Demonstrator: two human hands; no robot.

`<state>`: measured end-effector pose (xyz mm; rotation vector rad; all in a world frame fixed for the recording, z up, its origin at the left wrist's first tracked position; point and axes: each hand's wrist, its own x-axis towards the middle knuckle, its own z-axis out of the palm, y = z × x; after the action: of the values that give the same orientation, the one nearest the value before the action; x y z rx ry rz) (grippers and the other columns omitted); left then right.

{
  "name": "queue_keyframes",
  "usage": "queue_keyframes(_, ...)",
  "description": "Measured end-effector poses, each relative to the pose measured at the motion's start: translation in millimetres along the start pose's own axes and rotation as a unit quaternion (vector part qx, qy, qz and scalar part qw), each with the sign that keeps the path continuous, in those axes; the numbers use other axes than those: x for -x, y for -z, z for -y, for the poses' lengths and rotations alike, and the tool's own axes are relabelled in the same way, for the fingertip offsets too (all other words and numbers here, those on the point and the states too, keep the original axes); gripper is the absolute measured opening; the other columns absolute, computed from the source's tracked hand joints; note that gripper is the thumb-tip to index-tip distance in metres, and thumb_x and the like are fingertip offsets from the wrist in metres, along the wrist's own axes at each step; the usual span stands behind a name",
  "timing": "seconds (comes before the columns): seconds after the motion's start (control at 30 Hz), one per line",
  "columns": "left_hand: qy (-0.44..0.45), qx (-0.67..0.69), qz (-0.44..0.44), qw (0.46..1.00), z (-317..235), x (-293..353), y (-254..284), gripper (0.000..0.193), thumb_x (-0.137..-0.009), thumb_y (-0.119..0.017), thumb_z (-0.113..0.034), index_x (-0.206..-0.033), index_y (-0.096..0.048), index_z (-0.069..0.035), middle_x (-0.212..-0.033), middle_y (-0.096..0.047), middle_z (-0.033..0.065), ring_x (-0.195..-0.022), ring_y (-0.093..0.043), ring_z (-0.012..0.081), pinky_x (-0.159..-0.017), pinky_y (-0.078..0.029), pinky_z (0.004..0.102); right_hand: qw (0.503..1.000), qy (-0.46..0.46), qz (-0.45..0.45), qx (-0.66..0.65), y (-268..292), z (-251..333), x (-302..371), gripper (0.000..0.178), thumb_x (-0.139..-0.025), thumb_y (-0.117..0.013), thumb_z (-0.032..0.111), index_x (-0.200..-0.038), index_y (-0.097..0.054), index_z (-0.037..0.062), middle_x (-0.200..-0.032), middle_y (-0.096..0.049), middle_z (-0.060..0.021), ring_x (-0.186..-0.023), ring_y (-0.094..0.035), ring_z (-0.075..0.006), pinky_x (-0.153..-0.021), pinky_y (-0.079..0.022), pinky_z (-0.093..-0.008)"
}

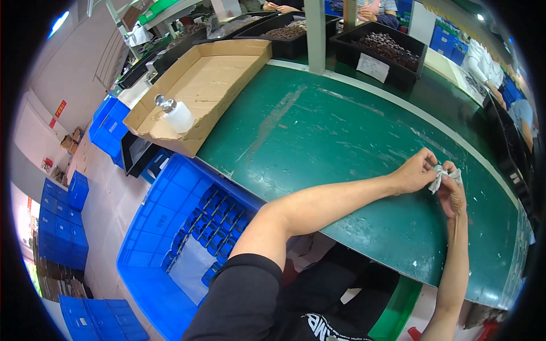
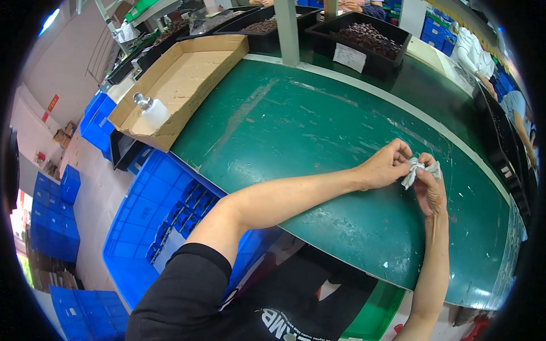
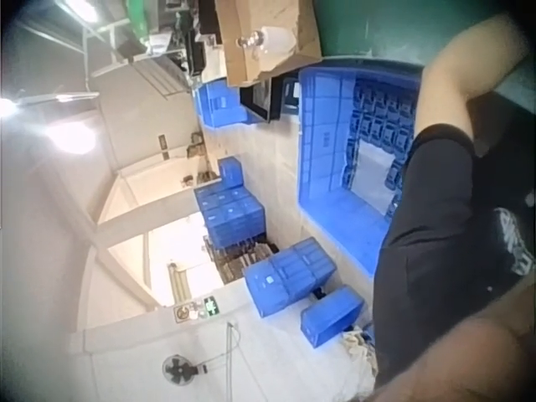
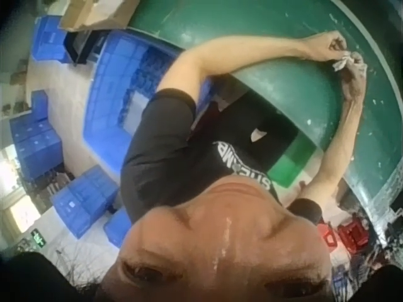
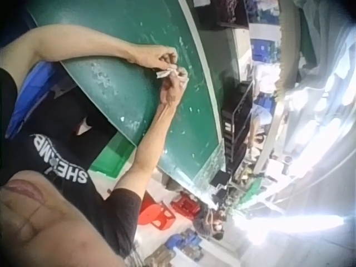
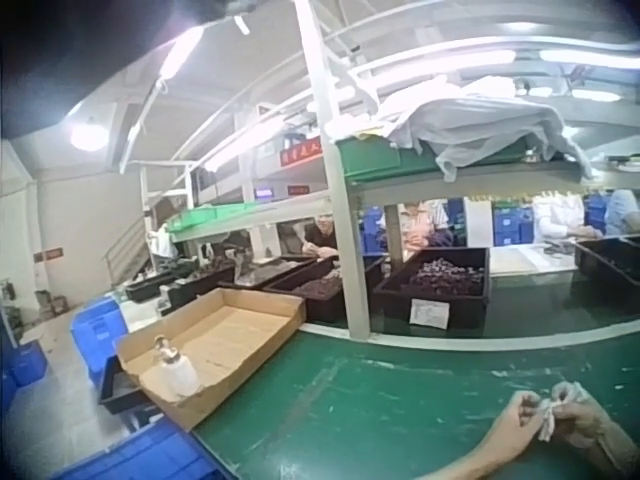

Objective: The person folds and twists a piece of cloth into a long strip on the work table by hand. They then stand up, walk across the workshop floor, and approach coworkers standing near another table.

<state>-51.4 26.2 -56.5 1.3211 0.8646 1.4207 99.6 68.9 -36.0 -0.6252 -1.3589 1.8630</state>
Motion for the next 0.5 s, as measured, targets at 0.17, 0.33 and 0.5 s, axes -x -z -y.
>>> queue_keyframes(0.17, -0.001, -0.005, -0.017, 1.000, 4.6, -7.3, 1.4, 0.024, -0.074, -0.054, -0.006, -0.093, -0.039, -0.001, -0.077, -0.050, 0.0066, -0.068, -0.050, 0.0091, -0.058, -0.042, 0.0224, 0.999, 0.015, -0.005, 0.032, -1.0, 1.7, -0.9, 0.022, -0.070, -0.061, 0.010, -0.087, -0.048, 0.0091, -0.081, -0.051, 0.0002, -0.075, -0.051, -0.0093, -0.065, -0.042, -0.0215)
queue_keyframes(0.33, 0.034, 0.014, -0.020, 0.999, 1.7, -6.4, 4.9, 0.020, -0.075, -0.053, -0.006, -0.089, -0.039, -0.003, -0.072, -0.050, 0.0043, -0.062, -0.049, 0.0073, -0.054, -0.041, 0.0212, 0.998, 0.022, -0.027, 0.060, -8.1, 1.1, -3.0, 0.022, -0.071, -0.061, 0.006, -0.089, -0.051, 0.0062, -0.081, -0.053, -0.0007, -0.072, -0.052, -0.0094, -0.066, -0.042, -0.0203)
queue_keyframes(0.5, 0.031, 0.013, -0.025, 0.999, 2.9, -5.0, 5.1, 0.019, -0.074, -0.053, -0.006, -0.087, -0.040, -0.003, -0.072, -0.050, 0.0041, -0.061, -0.048, 0.0076, -0.054, -0.040, 0.0210, 0.988, 0.075, -0.032, 0.134, -10.4, -0.9, -4.4, 0.023, -0.070, -0.061, 0.006, -0.090, -0.051, 0.0047, -0.082, -0.053, -0.0005, -0.074, -0.051, -0.0078, -0.067, -0.042, -0.0201)
